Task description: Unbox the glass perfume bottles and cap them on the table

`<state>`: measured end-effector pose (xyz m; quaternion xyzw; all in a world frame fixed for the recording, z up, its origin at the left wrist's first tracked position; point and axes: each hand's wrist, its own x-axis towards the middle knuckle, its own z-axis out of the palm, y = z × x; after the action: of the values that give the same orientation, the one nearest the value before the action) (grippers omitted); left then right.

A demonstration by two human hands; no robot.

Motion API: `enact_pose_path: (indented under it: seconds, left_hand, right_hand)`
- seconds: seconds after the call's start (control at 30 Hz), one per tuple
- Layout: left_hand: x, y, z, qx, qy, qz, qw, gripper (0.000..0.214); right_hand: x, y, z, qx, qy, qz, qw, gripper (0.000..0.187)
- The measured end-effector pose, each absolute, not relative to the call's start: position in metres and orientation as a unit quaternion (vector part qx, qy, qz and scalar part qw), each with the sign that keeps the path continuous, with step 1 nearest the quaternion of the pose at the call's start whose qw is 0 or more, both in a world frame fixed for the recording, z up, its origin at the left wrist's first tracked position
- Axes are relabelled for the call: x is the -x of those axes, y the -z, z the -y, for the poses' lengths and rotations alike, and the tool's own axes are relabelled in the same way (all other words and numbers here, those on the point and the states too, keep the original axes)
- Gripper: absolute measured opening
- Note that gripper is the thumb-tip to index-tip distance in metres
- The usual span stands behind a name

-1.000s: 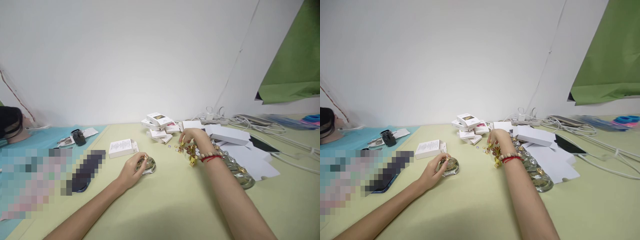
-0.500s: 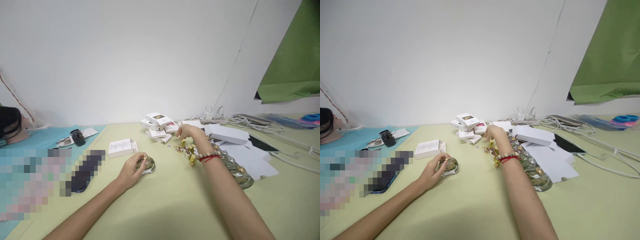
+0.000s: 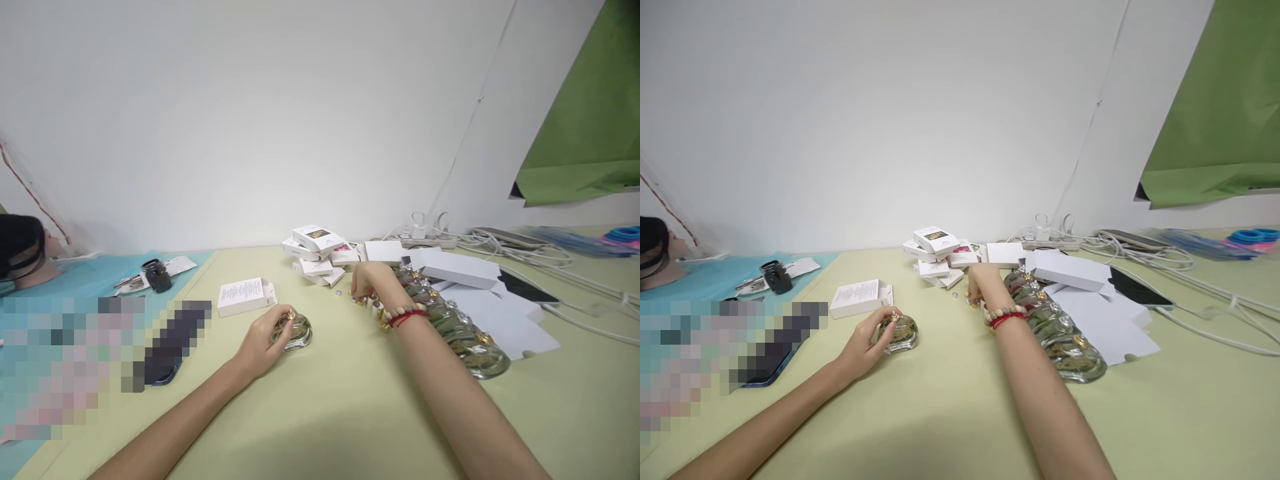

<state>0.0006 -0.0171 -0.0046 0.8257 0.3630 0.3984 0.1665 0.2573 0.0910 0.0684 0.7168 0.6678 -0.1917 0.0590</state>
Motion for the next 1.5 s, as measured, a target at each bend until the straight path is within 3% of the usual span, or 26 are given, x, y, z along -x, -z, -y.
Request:
enact_pose_path:
  seconds: [0.1, 0.27, 0.47, 0.87, 1.2, 1.5]
  left_hand:
    - [0.0, 0.005, 0.017, -0.828, -0.394, -0.362, 0.167, 0.02]
    - [0.0, 0.005, 0.017, -0.827, -0.398, -0.362, 0.16, 0.021]
    - [0.0, 0.005, 0.017, -0.83, -0.397, -0.36, 0.156, 0.022]
    - [0.001, 0.008, 0.015, -0.834, -0.392, -0.357, 0.153, 0.021]
    - [0.001, 0.007, 0.016, -0.832, -0.394, -0.358, 0.157, 0.021]
    - [0.001, 0.007, 0.015, -0.832, -0.391, -0.359, 0.16, 0.02]
  right_hand:
    - [-0.257, -0.068, -0.092, -0.723, 0.212, -0.644, 0.132, 0.024]
    - [-0.259, -0.066, -0.094, -0.711, 0.237, -0.644, 0.153, 0.03]
    - [-0.263, -0.064, -0.099, -0.709, 0.265, -0.639, 0.138, 0.046]
    - [-0.268, -0.06, -0.104, -0.719, 0.281, -0.629, 0.093, 0.06]
    - [-0.269, -0.059, -0.103, -0.723, 0.282, -0.625, 0.079, 0.065]
    - [-0.275, -0.054, -0.109, -0.718, 0.294, -0.627, 0.062, 0.057]
